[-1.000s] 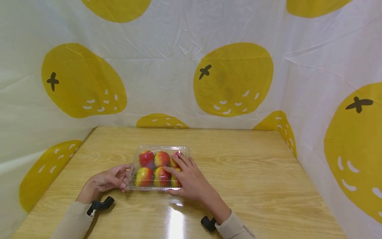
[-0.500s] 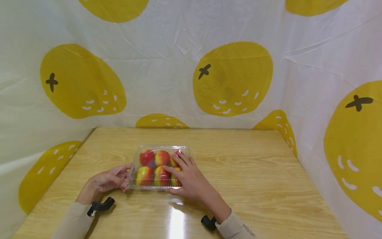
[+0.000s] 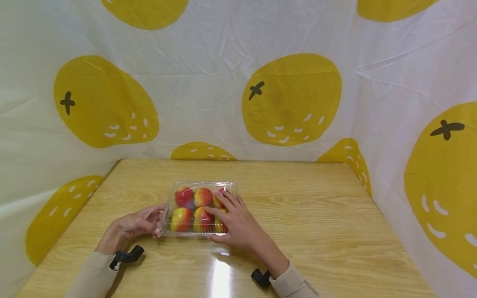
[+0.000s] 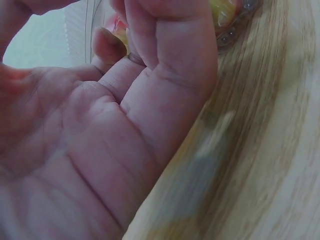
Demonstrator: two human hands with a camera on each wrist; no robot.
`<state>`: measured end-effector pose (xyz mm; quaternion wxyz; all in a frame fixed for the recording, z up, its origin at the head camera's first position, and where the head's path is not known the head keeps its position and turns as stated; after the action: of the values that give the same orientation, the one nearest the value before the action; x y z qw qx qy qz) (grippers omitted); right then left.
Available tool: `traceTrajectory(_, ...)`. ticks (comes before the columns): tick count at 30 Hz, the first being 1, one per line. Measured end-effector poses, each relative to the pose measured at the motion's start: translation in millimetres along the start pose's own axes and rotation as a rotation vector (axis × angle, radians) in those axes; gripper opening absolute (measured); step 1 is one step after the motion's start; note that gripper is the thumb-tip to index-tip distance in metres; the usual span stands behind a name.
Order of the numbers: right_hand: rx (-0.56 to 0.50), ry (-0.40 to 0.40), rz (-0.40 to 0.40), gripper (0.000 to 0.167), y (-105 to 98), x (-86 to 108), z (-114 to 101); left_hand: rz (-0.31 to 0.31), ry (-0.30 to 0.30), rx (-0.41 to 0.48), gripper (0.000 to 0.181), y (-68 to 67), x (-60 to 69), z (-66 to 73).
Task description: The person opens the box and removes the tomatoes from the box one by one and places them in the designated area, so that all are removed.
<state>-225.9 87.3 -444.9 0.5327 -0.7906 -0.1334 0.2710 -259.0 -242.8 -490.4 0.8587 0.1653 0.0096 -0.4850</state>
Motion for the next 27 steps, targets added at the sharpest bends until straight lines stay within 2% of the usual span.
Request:
traceTrajectory(5,0.007,-0.015,0.014,0.073,0.0,-1.9,0.7,0.013,0.01,-0.048,0.074,-0.8,-0.8,1.2)
traceTrajectory(10,0.016,-0.011,0.008,0.074,1.4,-1.7,0.9,0.026,0.001,-0.088,0.075,-1.5,-0.7,0.5)
traceTrajectory(15,0.005,-0.002,-0.011,0.074,1.7,0.0,0.3,0.001,0.019,-0.098,0.074,-1.1,-0.2,0.0)
traceTrajectory(19,0.012,0.0,-0.009,0.073,-0.3,0.7,0.2,0.018,-0.004,-0.119,0.074,0.0,-0.4,0.2)
traceTrajectory(23,0.015,0.004,-0.015,0.073,-1.0,0.7,0.9,0.043,-0.039,-0.113,0.074,0.7,0.0,0.6)
traceTrajectory(27,0.003,0.0,-0.016,0.073,-0.3,0.7,1.4,0.043,-0.039,-0.08,0.072,0.4,0.8,0.8)
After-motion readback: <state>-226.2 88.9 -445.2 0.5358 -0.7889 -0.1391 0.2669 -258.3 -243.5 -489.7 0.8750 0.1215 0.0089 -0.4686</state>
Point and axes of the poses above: each hand's wrist, its own x-axis away from the middle knuckle, its own y-axis out of the palm, z = x × y, the point moved 3 cm from there along -x, towards the middle knuckle, and after that the axes turned 14 degrees about y, right-handed, at the moved point
